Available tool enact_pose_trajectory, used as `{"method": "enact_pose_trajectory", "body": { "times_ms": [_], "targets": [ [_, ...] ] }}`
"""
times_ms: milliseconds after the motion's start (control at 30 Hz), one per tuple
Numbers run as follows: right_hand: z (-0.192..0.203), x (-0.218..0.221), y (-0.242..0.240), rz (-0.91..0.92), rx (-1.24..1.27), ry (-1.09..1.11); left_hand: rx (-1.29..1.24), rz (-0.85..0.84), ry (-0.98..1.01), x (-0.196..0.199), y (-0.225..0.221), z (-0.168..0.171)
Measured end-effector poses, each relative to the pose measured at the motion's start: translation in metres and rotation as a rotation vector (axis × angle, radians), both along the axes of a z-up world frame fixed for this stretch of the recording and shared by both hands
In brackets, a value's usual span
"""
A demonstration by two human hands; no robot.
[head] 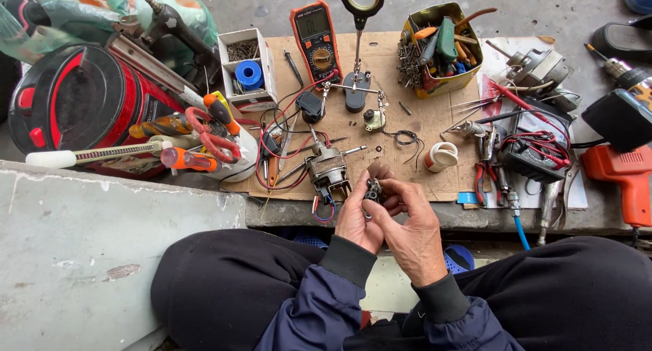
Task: Sorting and placing small metal washers or spacers into a small plastic container at an electronics repair bench.
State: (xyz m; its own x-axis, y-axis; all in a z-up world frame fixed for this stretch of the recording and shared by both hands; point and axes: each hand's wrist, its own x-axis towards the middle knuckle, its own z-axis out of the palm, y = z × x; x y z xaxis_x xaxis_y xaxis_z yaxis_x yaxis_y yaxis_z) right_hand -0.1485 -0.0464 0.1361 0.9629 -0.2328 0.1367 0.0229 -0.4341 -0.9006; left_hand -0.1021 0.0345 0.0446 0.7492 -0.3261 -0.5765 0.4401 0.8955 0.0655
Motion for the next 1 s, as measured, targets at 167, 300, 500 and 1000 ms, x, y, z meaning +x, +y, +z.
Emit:
{"method": "enact_pose_trajectory", "body": {
  "times_ms": [167, 300, 500, 1000],
  "targets": [
    [-0.02, 0.003, -0.005, -0.097, 0.145, 0.024, 0.111, 0.011, 0.004, -0.006, -0.002, 0.025],
    [-0.037, 0.004, -0.014, -0.139, 0.262, 0.063, 0.09, 0.03, 0.021, -0.004, -0.002, 0.01],
    [-0.043, 0.005, -0.021, -0.151, 0.34, 0.102, 0.065, 0.033, 0.016, -0.006, -0.002, 0.009],
    [-0.031, -0.002, -0.029, -0.114, 0.47, 0.045, -0.242, 0.003, -0.159, -0.006, 0.004, -0.008]
  ]
}}
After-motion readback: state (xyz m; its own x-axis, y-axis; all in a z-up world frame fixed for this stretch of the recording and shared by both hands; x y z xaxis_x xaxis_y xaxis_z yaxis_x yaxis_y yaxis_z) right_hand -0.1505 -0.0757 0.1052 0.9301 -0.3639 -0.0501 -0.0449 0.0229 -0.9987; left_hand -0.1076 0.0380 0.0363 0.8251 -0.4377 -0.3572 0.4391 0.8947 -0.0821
